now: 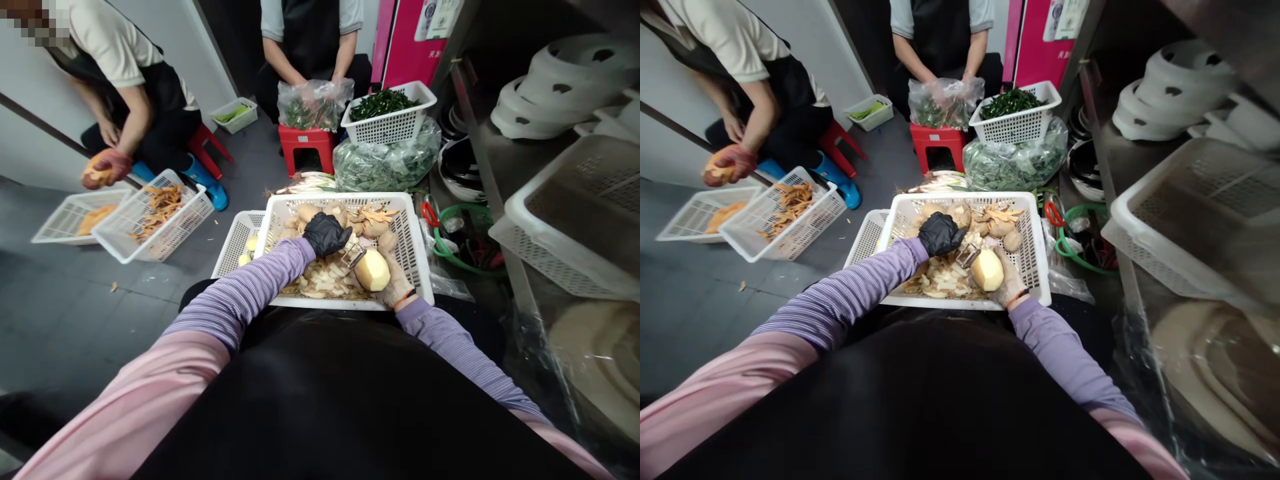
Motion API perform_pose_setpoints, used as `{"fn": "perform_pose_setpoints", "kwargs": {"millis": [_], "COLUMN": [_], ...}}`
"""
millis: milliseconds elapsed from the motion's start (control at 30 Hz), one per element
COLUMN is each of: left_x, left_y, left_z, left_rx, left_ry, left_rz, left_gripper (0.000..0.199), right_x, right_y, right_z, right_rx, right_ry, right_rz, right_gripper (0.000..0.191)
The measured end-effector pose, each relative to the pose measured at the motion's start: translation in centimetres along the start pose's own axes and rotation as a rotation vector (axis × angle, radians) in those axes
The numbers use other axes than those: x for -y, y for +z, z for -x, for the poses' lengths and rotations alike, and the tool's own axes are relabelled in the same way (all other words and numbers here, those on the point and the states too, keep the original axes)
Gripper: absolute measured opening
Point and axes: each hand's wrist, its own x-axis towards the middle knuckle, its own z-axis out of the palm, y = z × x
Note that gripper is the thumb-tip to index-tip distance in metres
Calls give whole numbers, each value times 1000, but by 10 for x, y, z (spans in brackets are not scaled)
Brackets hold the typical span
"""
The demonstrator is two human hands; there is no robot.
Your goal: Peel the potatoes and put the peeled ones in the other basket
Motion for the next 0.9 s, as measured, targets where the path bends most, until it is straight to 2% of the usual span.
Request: {"fn": "perform_pose_setpoints", "kwargs": {"millis": [133, 267, 300, 367, 467, 533, 667, 700, 767, 833, 900], "left_x": [-16, -31, -30, -21, 0, 7, 7, 7, 11, 17, 21], "left_y": [-2, 1, 4, 8, 13, 13, 9, 9, 8, 10, 13], "left_z": [9, 13, 11, 5, -5, -9, -14, -15, -17, -17, -16], "left_rx": [-50, -157, -153, -118, -72, -81, -70, -37, 9, -4, -46], "left_ry": [45, 203, 221, 170, -58, -133, 27, 28, -62, -135, -83], "left_rz": [-1, 39, 38, 20, -19, -29, -30, -37, -42, -24, 0], "left_gripper": [62, 59, 58, 56, 60, 64, 61, 59, 57, 57, 56], "right_x": [1, 0, 0, -1, -3, -5, -7, -7, -7, -5, -2], "right_y": [10, 14, 14, 12, 9, 10, 12, 12, 11, 9, 8], "right_z": [16, 23, 22, 20, 19, 21, 24, 24, 24, 22, 21], "right_rx": [-63, -83, -88, -94, -63, -7, 95, 104, 123, 143, 154], "right_ry": [94, 132, 143, 141, 56, -34, -151, -167, -201, -251, -313], "right_rz": [-71, -76, -68, -47, 9, 77, 204, 215, 239, 310, 486], "right_gripper": [50, 34, 32, 32, 35, 39, 53, 57, 62, 64, 61]}}
